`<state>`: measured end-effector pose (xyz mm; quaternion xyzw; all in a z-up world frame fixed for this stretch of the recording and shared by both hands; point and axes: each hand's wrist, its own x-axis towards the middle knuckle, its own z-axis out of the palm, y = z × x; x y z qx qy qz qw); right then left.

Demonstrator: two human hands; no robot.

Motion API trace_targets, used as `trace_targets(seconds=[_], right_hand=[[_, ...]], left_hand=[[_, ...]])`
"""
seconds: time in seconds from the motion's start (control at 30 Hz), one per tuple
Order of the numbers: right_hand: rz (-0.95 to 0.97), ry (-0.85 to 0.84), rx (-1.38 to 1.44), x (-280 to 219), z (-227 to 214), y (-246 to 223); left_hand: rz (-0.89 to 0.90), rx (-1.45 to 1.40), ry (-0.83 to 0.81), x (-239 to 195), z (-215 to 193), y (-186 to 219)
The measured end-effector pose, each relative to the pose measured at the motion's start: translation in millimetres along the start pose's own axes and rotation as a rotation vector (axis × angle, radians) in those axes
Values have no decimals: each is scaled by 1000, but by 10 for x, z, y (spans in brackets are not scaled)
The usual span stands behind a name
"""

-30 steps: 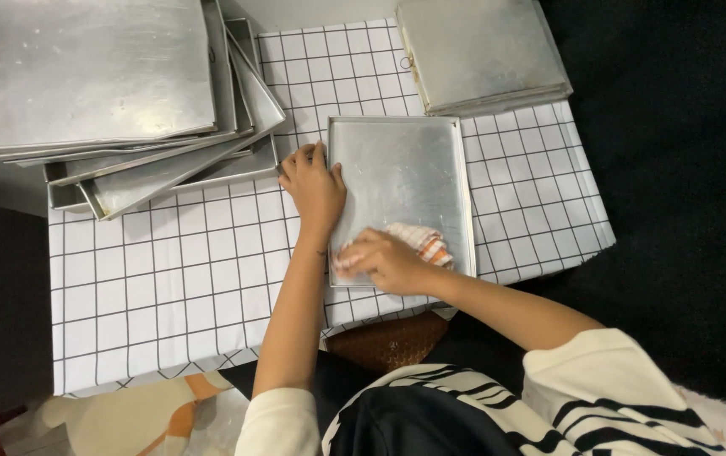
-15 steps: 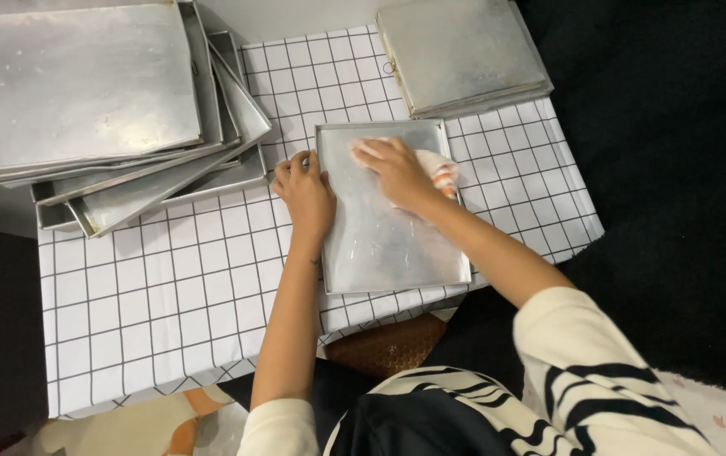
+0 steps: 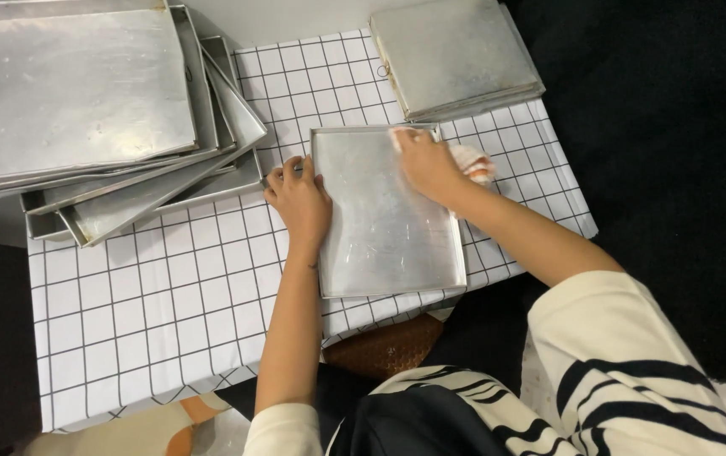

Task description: The person wipes a metal baking tray with a cloth, moving the cloth back and forth across the surface. They hold the tray steady with one hand while cleaning with the other, then place the tray back on the table.

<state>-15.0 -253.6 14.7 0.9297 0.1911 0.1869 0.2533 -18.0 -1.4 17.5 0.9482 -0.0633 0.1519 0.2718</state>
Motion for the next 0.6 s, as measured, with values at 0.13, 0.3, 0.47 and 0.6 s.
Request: trace_targets(seconds=[0.13, 0.3, 0.47, 0.6], right_hand=[[110, -336, 17, -389, -220, 88], [-25, -395, -135, -1020, -675, -358], [-9, -644, 324, -1371, -1711, -632], [19, -659, 645, -1508, -1544, -572]], left_hand=[[-15, 3, 17, -16, 70, 57], [-22, -19, 13, -15, 70, 73], [-14, 2, 22, -15, 118, 56], [-13, 22, 25, -38, 100, 56]])
